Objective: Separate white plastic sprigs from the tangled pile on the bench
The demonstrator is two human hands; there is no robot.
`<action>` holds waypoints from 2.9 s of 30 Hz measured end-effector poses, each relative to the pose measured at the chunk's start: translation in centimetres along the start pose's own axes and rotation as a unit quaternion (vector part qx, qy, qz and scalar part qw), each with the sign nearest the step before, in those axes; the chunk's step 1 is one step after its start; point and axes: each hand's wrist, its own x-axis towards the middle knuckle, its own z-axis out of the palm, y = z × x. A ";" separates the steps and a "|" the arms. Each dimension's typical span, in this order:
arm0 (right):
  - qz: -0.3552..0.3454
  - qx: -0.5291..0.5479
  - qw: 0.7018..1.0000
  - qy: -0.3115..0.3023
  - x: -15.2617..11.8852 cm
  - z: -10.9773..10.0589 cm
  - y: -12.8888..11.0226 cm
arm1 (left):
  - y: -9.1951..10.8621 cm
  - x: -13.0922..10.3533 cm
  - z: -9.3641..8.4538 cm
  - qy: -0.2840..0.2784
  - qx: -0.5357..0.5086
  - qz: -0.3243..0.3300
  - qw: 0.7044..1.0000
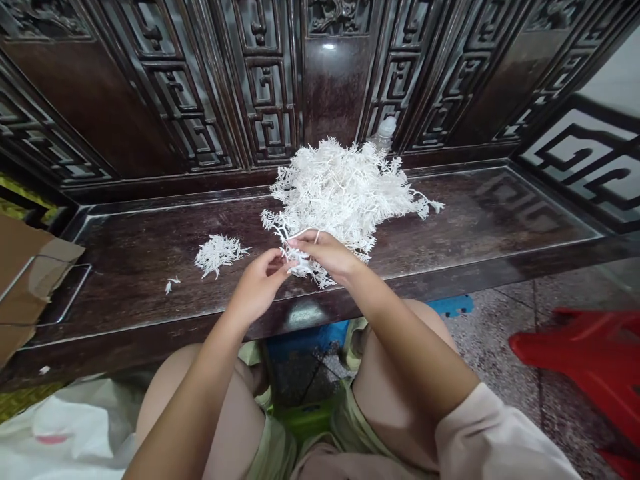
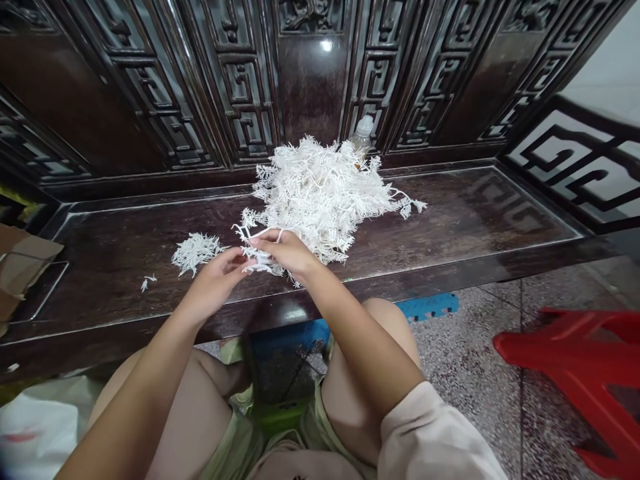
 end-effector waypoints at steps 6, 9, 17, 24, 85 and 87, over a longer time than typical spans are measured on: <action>0.025 0.004 1.000 0.004 -0.2 -0.2 -0.3 | 0.7 0.3 -1.2 0.036 0.021 -0.039 0.998; 0.040 -0.064 0.996 0.038 -0.3 -0.9 -1.0 | 0.3 0.4 -1.5 0.065 0.002 -0.024 0.998; -0.003 -0.278 0.954 0.112 0.2 -2.6 -0.5 | -0.3 0.6 -1.5 0.179 0.058 0.018 0.982; -0.081 -0.463 0.862 0.188 -0.6 -1.7 1.0 | -1.2 1.2 -1.4 0.146 0.107 0.033 0.983; 0.041 0.010 0.999 -0.003 -0.4 0.2 0.6 | -1.9 1.9 -0.7 0.115 -0.135 -0.035 0.984; 0.038 -0.010 0.999 0.017 -0.4 0.1 0.6 | -2.2 2.0 -0.7 0.101 -0.117 -0.046 0.987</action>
